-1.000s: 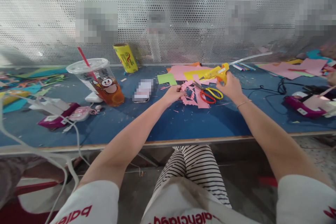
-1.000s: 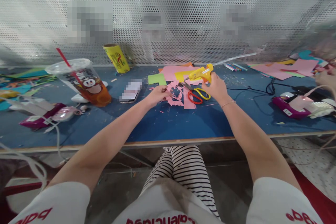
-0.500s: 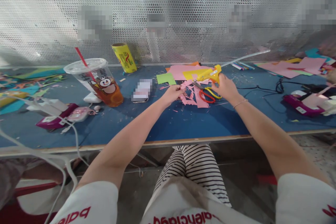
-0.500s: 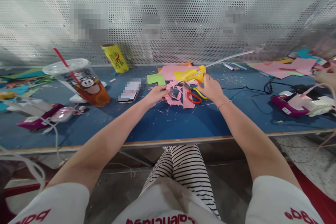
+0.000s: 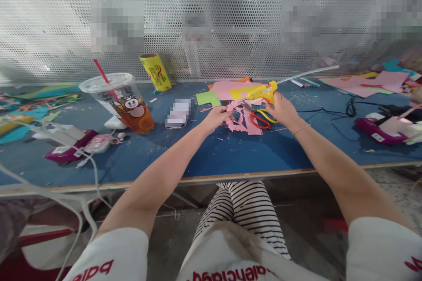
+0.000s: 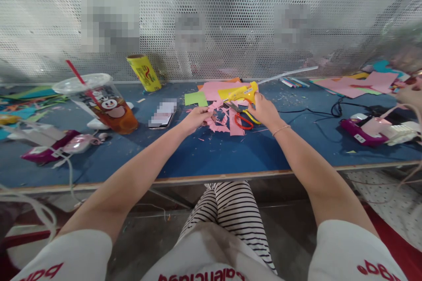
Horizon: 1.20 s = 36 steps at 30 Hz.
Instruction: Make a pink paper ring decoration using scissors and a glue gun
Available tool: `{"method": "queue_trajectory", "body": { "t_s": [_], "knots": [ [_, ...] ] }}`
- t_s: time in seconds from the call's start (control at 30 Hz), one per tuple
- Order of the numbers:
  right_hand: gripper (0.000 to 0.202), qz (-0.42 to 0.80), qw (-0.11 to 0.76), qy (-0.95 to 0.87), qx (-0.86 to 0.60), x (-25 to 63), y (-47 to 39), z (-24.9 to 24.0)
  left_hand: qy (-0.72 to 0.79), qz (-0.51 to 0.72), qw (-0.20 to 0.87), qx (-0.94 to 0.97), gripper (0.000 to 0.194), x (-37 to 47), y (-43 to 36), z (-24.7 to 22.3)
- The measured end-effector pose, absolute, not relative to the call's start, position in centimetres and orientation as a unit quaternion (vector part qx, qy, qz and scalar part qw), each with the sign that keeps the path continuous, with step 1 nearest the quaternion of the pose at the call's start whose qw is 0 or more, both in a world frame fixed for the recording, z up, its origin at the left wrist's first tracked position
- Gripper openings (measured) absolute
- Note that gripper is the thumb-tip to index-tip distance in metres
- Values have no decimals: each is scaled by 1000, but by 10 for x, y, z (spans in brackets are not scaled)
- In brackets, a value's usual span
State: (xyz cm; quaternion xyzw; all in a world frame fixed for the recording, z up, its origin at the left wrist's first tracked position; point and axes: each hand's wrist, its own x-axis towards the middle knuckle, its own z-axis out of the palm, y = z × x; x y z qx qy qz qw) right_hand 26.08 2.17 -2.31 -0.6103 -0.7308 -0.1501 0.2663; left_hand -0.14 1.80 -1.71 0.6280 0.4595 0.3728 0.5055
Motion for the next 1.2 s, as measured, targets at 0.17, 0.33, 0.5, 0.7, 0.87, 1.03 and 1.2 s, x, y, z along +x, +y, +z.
{"method": "queue_trajectory", "body": {
  "t_s": [0.17,0.33,0.5,0.7,0.87,1.03,1.2],
  "knots": [
    [44,-152,263,-725,-618,261,21,-23,452,371,509,631,15,-2,19,-19],
    [44,-147,278,-724,-614,259,23,-23,452,374,515,625,16,-2,17,-17],
    [54,-102,314,-677,-657,282,40,-30,449,389,541,595,14,-2,16,-15],
    [34,-85,301,-606,-732,353,42,-47,420,471,563,534,8,-5,17,-8],
    [22,-73,394,-616,-678,336,29,-34,416,518,535,522,13,-9,22,-6],
    [30,265,448,-659,-543,221,23,-13,380,573,515,512,17,-12,28,-6],
    [27,514,557,-528,-384,140,9,6,343,612,493,514,23,-14,29,-5]
  ]
}}
